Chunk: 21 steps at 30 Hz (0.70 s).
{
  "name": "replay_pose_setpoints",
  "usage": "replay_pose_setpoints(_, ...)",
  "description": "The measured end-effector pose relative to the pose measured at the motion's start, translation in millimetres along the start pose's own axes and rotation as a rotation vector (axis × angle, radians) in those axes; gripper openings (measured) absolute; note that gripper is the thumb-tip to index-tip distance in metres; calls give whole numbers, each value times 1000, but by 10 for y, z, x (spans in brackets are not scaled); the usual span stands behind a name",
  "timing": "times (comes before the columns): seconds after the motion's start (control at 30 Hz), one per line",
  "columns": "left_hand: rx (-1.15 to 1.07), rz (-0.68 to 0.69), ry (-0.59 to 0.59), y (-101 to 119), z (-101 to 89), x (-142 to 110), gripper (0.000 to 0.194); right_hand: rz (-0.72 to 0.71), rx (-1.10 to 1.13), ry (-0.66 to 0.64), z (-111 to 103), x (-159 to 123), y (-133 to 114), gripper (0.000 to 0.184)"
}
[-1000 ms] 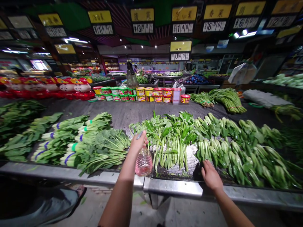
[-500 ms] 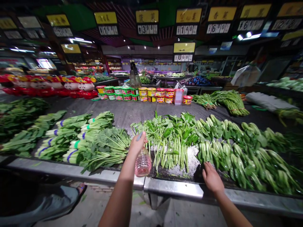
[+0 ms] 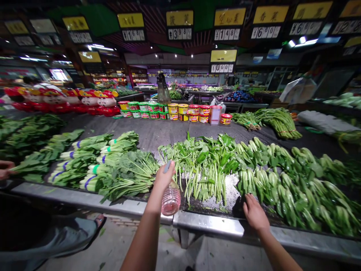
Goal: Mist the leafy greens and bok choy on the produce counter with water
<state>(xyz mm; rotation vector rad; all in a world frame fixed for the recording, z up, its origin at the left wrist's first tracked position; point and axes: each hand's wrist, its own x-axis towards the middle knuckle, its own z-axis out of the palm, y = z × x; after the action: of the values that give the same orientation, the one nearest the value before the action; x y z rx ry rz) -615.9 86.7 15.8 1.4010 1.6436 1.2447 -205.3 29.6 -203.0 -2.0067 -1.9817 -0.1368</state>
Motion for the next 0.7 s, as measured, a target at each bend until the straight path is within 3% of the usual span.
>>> replay_pose_setpoints(0.43,-140,-77,28,-106,-109,-128,54,-7,0,9,34,-16,41,54)
replay_pose_setpoints(0.7,-49,-49,31,-230,-190,-190,52,-5,-27,-10,21,-18,39,55)
